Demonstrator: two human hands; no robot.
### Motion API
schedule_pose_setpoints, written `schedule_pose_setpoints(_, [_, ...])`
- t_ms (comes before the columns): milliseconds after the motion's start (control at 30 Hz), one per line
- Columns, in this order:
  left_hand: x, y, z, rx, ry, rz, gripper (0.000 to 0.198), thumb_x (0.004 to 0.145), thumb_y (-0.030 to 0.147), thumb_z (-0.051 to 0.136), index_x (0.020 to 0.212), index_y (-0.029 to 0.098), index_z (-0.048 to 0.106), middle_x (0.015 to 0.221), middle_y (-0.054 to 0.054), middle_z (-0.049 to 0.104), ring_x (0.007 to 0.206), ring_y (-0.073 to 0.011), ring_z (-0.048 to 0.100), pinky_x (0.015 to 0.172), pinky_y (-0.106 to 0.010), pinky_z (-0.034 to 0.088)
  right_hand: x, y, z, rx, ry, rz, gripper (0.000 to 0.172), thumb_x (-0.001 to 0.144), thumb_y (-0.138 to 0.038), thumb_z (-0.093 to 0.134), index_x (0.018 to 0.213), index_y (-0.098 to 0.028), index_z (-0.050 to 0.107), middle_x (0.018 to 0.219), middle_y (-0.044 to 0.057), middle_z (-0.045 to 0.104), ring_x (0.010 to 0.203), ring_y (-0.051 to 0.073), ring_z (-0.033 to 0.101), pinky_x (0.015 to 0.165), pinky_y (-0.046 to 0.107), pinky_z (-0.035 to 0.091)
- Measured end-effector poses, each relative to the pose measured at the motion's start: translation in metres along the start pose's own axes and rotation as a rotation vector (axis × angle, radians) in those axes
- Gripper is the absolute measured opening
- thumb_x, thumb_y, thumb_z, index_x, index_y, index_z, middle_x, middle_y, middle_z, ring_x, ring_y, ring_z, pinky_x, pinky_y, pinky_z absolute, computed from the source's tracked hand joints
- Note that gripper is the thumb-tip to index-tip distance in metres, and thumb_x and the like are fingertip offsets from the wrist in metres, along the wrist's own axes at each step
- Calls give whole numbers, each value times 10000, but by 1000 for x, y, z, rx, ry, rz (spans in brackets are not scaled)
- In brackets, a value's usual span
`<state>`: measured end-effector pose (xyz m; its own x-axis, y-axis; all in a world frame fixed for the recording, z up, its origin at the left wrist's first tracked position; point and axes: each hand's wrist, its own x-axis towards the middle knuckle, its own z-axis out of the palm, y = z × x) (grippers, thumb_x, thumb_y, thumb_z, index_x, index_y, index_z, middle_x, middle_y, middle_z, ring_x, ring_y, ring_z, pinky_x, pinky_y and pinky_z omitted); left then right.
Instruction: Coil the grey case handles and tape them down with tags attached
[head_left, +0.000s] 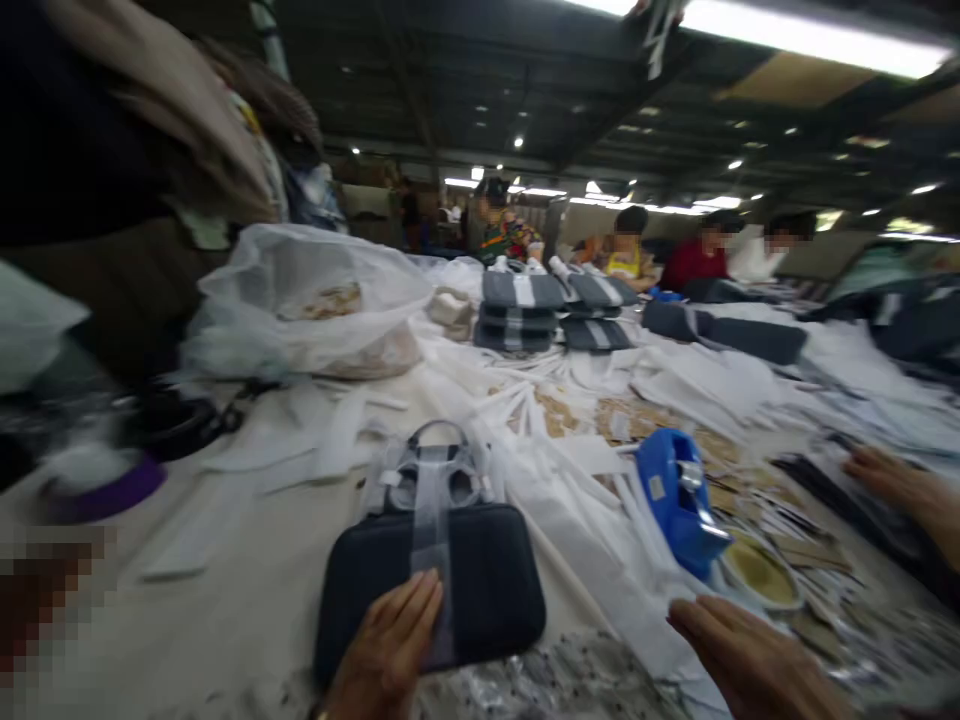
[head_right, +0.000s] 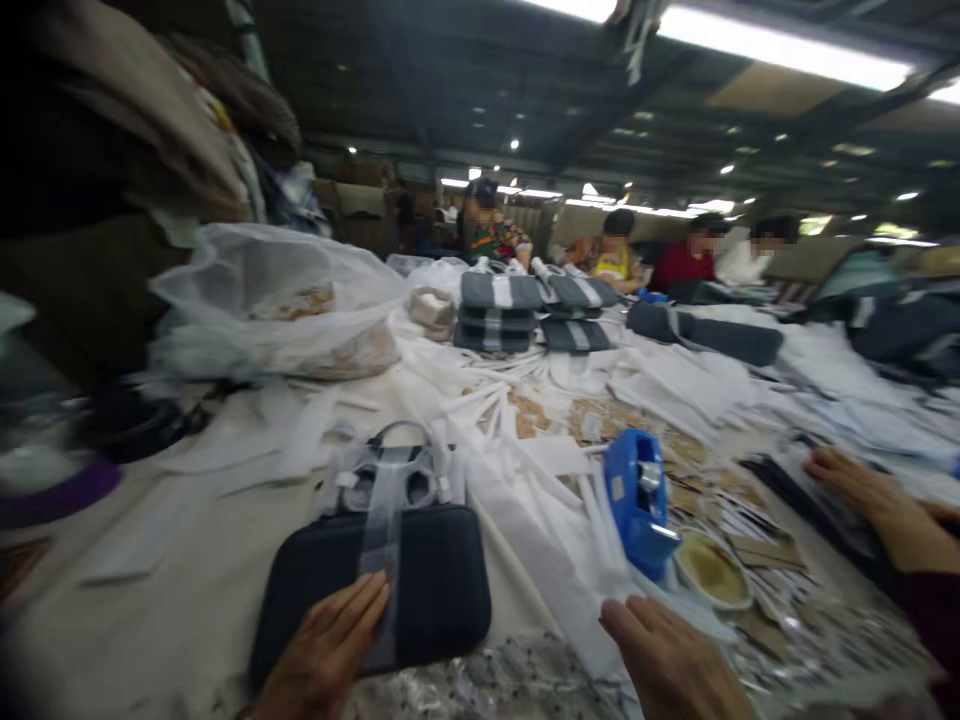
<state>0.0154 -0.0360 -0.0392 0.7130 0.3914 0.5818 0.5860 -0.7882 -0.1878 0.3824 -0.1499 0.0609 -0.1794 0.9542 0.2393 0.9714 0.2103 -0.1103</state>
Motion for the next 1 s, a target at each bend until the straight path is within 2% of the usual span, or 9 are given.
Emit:
schedule_pose_setpoints(100, [4, 5, -7, 6, -82, -43, 469, 785, 66, 340, 1207, 104, 541, 1205, -77, 616, 1158, -173, 493, 947, -283, 384, 47, -49, -24, 14, -213, -294, 233, 780, -56, 413, 761, -234, 561, 703, 17, 621, 582, 134, 573, 505, 219, 372])
schedule_pose_setpoints(200, [6, 9, -8, -9, -98, -84, 461, 780, 73, 363, 1204, 104, 540, 1215, -71, 609, 1166, -174, 478, 954, -288, 373, 99, -99, -29, 60, -464, -508, 175, 795, -79, 455, 729, -208, 554, 729, 18, 628, 611, 129, 570, 544, 227, 373])
schedule_pose_setpoints(300, [4, 11, -5, -47, -80, -123, 458, 774, 67, 385, 1204, 120, 535, 1223, -48, 605, 1173, -159, 468, 975, -272, 346, 147, -130, -7, -5, -585, -669, 107, 781, -133, 500, 738, -185, 583, 706, 30, 630, 593, 144, 563, 550, 259, 352])
schedule_pose_setpoints(433, [-1, 12, 1, -79, -114, -135, 454, 778, 95, 418, 1222, 123, 512, 1237, -47, 596, 1176, -165, 468, 973, -282, 342, 193, -145, 32, -133, -562, -760, 155, 793, -150, 473, 818, -155, 626, 763, 74, 665, 657, 172, 605, 550, 270, 336])
schedule_pose_setpoints(567, [-2, 11, 1, -98, -155, -136, 489, 762, 122, 433, 1248, 106, 484, 1262, -63, 578, 1177, -189, 468, 961, -303, 346, 215, -150, 52, -197, -558, -783, 196, 782, -113, 455, 830, -136, 644, 769, 104, 681, 698, 193, 634, 555, 271, 339])
schedule_pose_setpoints(800, [-1, 12, -3, -131, -136, -148, 470, 763, 131, 430, 1226, 97, 505, 1263, -60, 579, 1166, -196, 482, 968, -306, 344, 225, -155, 66, -214, -610, -755, 203, 769, -95, 470, 826, -133, 661, 768, 106, 695, 682, 205, 651, 511, 266, 326])
schedule_pose_setpoints(900, [-6, 15, 6, -138, -168, -152, 453, 810, 150, 422, 1256, 94, 481, 1281, -61, 566, 1185, -198, 471, 976, -314, 358, 228, -157, 72, -222, -595, -676, 185, 789, -146, 492, 808, -122, 674, 738, 121, 691, 680, 212, 648, 504, 260, 337])
schedule_pose_setpoints(1000, [-10, 10, 24, -127, -146, -114, 377, 875, 194, 411, 1234, 147, 514, 1198, -68, 617, 1138, -187, 513, 891, -300, 432, 226, -156, 78, -227, -528, -632, 140, 764, -166, 545, 770, -124, 678, 682, 110, 677, 686, 220, 642, 511, 261, 355])
